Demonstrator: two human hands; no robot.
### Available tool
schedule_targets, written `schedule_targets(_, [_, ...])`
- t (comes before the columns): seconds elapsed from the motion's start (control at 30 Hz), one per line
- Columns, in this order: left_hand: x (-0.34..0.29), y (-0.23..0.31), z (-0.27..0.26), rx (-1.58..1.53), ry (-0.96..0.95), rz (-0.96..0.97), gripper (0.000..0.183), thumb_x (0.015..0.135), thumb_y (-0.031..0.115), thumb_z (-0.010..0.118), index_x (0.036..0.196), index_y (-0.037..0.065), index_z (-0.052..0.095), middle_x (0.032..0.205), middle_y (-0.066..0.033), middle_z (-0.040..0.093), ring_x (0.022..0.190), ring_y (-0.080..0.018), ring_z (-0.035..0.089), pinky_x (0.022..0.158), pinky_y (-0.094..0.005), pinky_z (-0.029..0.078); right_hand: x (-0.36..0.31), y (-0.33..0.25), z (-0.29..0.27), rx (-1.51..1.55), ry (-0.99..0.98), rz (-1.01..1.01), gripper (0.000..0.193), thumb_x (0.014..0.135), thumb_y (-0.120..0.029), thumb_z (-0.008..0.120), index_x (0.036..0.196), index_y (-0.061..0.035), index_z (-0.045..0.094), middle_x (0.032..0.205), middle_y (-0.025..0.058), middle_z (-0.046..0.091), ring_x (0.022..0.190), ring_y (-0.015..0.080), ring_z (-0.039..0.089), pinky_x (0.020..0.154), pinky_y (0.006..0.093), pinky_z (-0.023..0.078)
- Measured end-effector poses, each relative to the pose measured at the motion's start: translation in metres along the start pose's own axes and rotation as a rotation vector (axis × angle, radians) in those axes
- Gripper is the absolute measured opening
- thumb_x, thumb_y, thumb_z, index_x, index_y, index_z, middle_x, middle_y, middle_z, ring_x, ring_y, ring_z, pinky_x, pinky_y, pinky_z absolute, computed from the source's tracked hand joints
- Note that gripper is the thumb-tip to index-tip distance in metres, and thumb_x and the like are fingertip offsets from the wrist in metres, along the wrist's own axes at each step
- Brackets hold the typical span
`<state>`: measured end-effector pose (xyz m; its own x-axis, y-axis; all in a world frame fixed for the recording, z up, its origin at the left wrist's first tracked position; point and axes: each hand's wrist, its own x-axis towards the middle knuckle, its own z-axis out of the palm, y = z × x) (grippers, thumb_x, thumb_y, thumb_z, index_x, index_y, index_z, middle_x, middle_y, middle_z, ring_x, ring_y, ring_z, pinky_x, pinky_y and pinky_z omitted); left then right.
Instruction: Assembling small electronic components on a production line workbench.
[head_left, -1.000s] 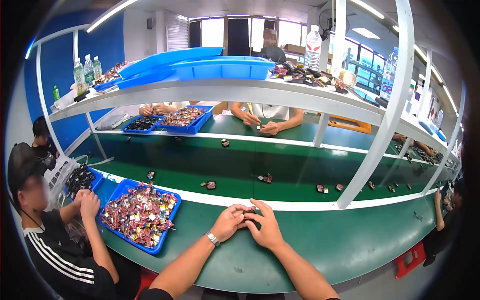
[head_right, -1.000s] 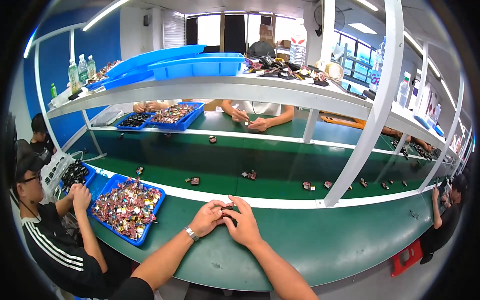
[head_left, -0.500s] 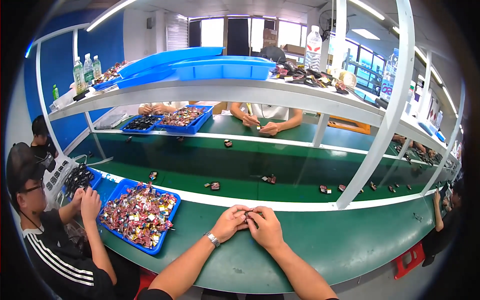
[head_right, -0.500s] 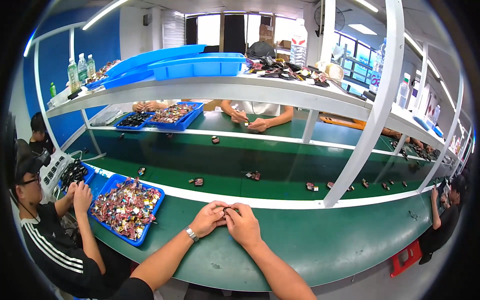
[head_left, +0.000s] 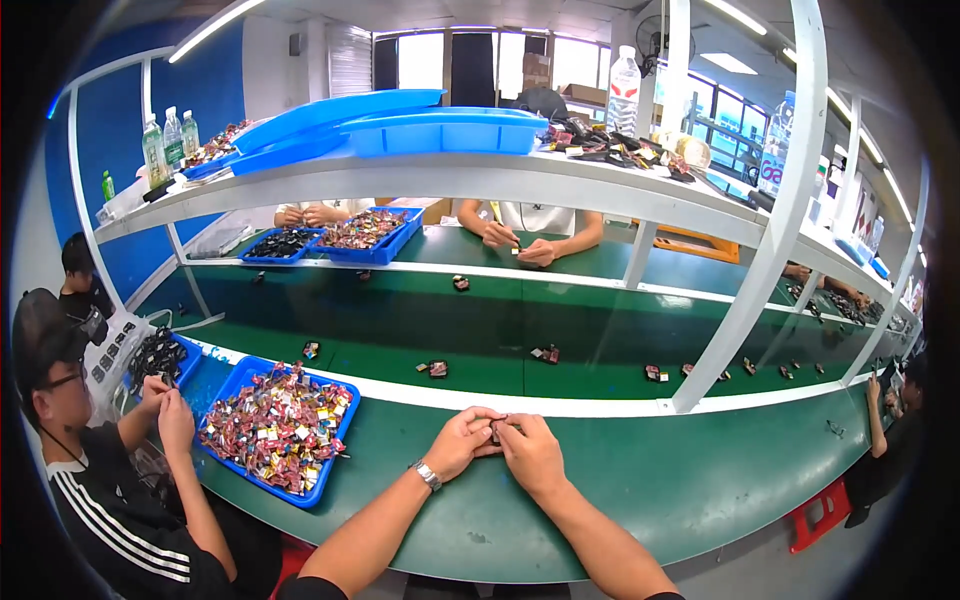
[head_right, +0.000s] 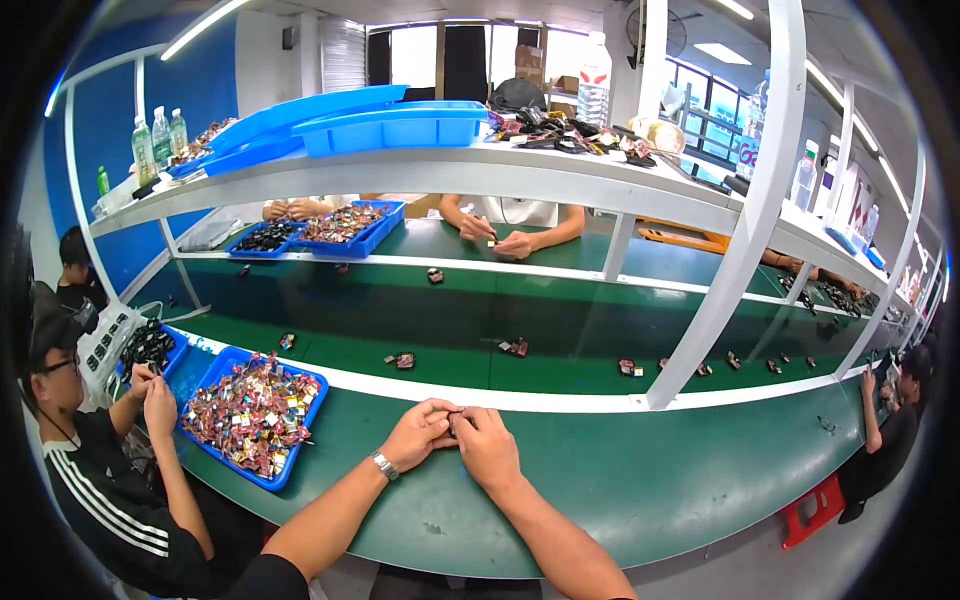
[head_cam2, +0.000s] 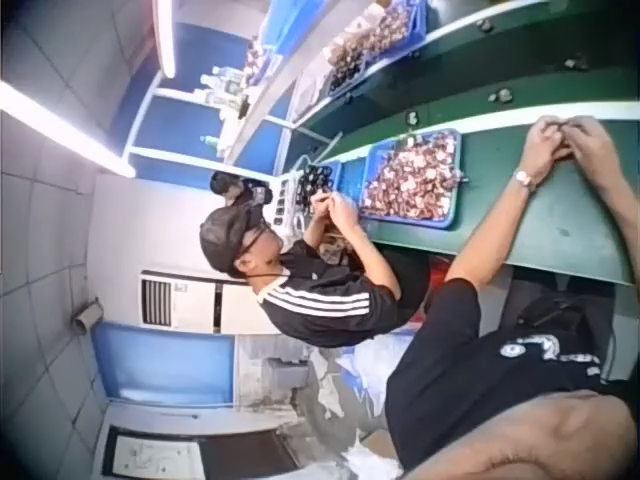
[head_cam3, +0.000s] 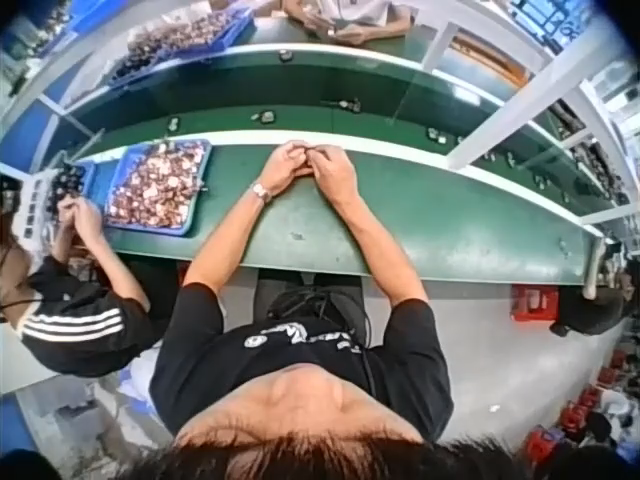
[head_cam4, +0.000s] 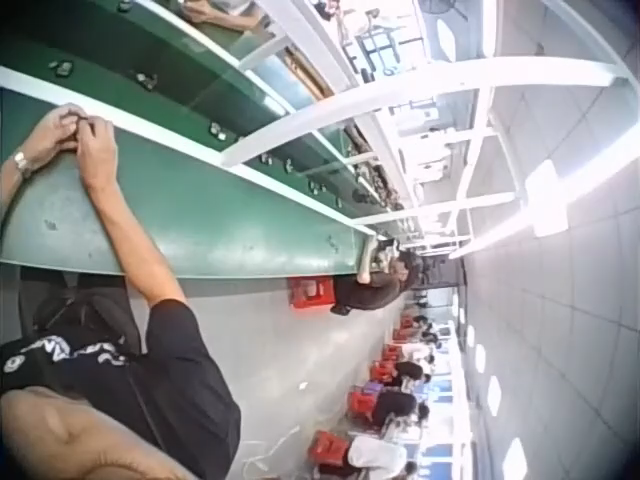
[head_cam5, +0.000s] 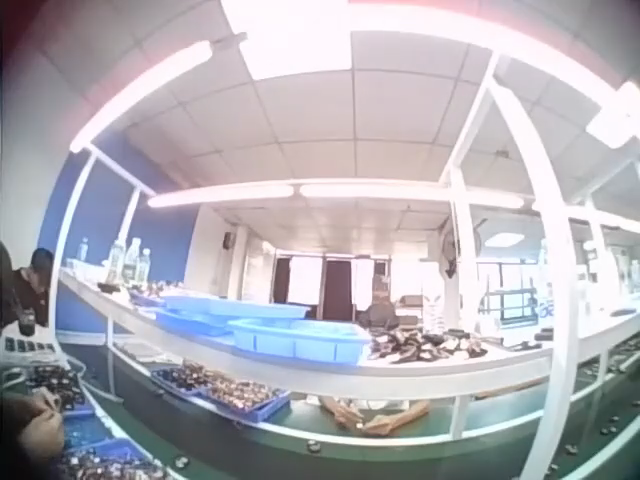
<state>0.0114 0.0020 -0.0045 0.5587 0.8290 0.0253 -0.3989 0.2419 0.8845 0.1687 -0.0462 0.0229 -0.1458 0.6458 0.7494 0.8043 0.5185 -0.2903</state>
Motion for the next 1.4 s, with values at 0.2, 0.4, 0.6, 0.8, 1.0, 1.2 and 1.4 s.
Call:
schedule_targets(0.2, [0.0,0.003,0.003,-0.002,0.006,-0.005,0.021,0.098,0.006,0.049,0.119,0.005,0.05,0.118,-0.0091,0.061,0.106,-0.0186,0.061,0.091,-0.0371,0.054,0.001,0.004,0.002,-0.039,-0.003,-0.051,0.006,0.078,-0.005,0.068,0.083,-0.0074,0.067,0.089,0.0036,0.061,0.083,0.022,0.061,0.066,0.0329,0.054])
schedule_targets(0.4, [0.0,-0.001,0.002,0.063,0.072,0.033,0.018,0.098,0.006,0.05,0.115,0.004,0.052,0.113,-0.0095,0.064,0.101,-0.0185,0.064,0.086,-0.0341,0.056,0.003,0.008,0.0,0.049,-0.017,-0.086,0.013,0.075,-0.003,0.071,0.087,-0.0051,0.068,0.092,0.0055,0.062,0.08,0.0212,0.064,0.065,0.0306,0.055])
schedule_targets(0.6, [-0.002,0.002,0.011,0.13,0.143,0.056,0.014,0.097,0.005,0.052,0.11,0.002,0.054,0.107,-0.0096,0.066,0.097,-0.0163,0.065,0.081,-0.0305,0.057,0.004,0.006,0.001,0.514,0.03,0.438,0.014,0.081,-0.001,0.069,0.095,-0.0007,0.068,0.095,0.0103,0.063,0.073,0.0196,0.067,0.065,0.029,0.055])
schedule_targets(0.8, [0.005,-0.009,0.007,0.309,0.2,0.101,0.013,0.095,0.003,0.054,0.107,0.001,0.055,0.097,-0.0074,0.068,0.09,-0.0133,0.065,0.075,-0.0276,0.056,0.0,0.012,0.002,0.522,-0.053,0.419,0.014,0.081,-0.002,0.069,0.095,0.0,0.068,0.093,0.0112,0.064,0.076,0.0183,0.068,0.067,0.0277,0.056])
schedule_targets(1.0, [0.002,-0.009,0.009,0.163,0.215,0.148,0.015,0.094,0.002,0.054,0.109,-0.001,0.054,0.109,-0.0104,0.065,0.095,-0.0156,0.065,0.079,-0.029,0.056,0.002,0.026,0.013,0.611,-0.059,0.465,0.014,0.083,-0.002,0.068,0.096,-0.0002,0.068,0.091,0.0109,0.066,0.077,0.0163,0.069,0.068,0.0269,0.055])
schedule_targets(1.2, [0.01,-0.012,0.011,0.311,0.273,0.24,0.019,0.093,0.002,0.051,0.111,-0.002,0.054,0.113,-0.0127,0.063,0.102,-0.0205,0.064,0.083,-0.0315,0.055,0.032,0.098,0.045,0.387,0.089,0.619,0.017,0.081,-0.005,0.071,0.095,0.0026,0.067,0.082,0.0105,0.069,0.073,0.0153,0.068,0.068,0.0284,0.055])
schedule_targets(1.4, [0.008,-0.012,0.001,0.363,0.255,0.211,0.019,0.093,0.003,0.053,0.111,-0.002,0.054,0.115,-0.014,0.063,0.101,-0.0202,0.063,0.083,-0.0319,0.055,0.05,0.111,0.072,0.292,0.021,0.555,0.016,0.076,-0.008,0.074,0.087,0.003,0.067,0.078,0.0115,0.068,0.066,0.0188,0.067,0.064,0.0298,0.053])
